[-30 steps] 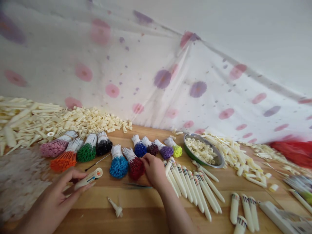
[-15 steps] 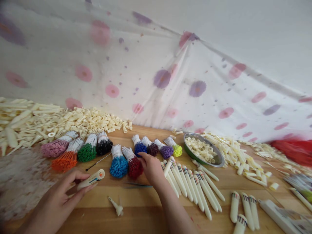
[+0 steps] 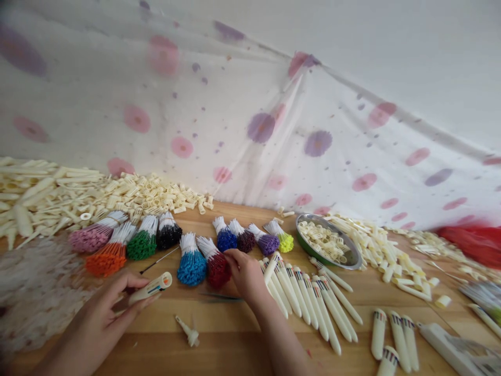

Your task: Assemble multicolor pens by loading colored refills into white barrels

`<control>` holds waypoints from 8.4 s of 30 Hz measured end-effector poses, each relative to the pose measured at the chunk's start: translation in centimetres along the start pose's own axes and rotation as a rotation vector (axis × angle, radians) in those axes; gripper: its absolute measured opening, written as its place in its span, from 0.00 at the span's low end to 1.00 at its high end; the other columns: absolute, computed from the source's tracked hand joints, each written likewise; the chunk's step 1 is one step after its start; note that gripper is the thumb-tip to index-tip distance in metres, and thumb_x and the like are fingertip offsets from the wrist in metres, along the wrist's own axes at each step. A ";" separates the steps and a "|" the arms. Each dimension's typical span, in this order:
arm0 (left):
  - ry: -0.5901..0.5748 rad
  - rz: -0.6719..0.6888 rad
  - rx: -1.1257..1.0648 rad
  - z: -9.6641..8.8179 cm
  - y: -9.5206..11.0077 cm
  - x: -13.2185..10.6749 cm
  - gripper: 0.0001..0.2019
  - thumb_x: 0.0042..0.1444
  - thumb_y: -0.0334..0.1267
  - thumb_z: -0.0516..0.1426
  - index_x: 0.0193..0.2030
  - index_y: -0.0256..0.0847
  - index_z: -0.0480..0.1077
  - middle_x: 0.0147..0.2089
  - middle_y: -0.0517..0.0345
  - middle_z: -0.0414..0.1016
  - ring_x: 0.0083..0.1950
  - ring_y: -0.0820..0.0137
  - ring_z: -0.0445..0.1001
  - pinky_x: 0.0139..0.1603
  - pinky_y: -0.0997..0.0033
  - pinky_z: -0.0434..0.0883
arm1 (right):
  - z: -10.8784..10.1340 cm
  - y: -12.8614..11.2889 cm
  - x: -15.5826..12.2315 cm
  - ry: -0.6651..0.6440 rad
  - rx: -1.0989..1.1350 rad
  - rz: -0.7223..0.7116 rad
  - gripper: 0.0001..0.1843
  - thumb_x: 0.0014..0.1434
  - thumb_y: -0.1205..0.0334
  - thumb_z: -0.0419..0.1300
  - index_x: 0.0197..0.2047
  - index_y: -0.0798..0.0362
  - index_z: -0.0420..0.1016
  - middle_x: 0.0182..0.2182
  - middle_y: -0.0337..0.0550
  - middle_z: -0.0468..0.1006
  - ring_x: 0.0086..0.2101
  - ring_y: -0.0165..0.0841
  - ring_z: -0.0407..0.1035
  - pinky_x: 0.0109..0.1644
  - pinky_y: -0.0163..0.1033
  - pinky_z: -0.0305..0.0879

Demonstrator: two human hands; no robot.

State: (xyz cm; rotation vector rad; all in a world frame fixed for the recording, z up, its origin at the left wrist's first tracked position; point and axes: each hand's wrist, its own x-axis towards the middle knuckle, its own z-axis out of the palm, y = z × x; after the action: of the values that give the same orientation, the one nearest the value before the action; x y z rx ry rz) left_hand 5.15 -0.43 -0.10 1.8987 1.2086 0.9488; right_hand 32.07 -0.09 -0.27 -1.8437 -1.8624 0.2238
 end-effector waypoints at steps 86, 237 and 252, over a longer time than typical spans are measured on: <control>0.106 0.434 0.245 -1.1 1.8 0.6 0.05 0.54 0.31 0.57 0.35 0.46 0.68 0.33 0.63 0.77 0.35 0.72 0.77 0.35 0.76 0.73 | -7.8 -5.3 -3.5 -0.149 0.054 -0.460 0.10 0.65 0.63 0.50 0.35 0.52 0.71 0.26 0.39 0.73 0.27 0.28 0.68 0.30 0.31 0.59; -0.172 -0.118 -0.289 2.3 1.7 0.9 0.15 0.53 0.41 0.56 0.48 0.46 0.69 0.37 0.59 0.75 0.39 0.66 0.75 0.40 0.70 0.72 | -2.0 0.4 5.1 0.023 0.166 0.330 0.12 0.62 0.56 0.55 0.39 0.57 0.70 0.29 0.39 0.74 0.30 0.31 0.70 0.38 0.41 0.67; -0.365 -0.147 -0.490 7.8 3.8 5.2 0.16 0.53 0.42 0.56 0.43 0.34 0.73 0.44 0.50 0.80 0.46 0.60 0.76 0.48 0.64 0.70 | -1.3 -1.8 9.3 -0.325 -0.254 0.369 0.16 0.62 0.58 0.55 0.51 0.55 0.67 0.48 0.47 0.70 0.44 0.37 0.69 0.46 0.48 0.68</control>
State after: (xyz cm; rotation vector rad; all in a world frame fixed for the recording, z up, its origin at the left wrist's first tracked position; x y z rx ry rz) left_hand 14.96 1.88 0.33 1.4858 0.7965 0.6998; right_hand 31.53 8.49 3.84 -2.4485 -1.8042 0.4560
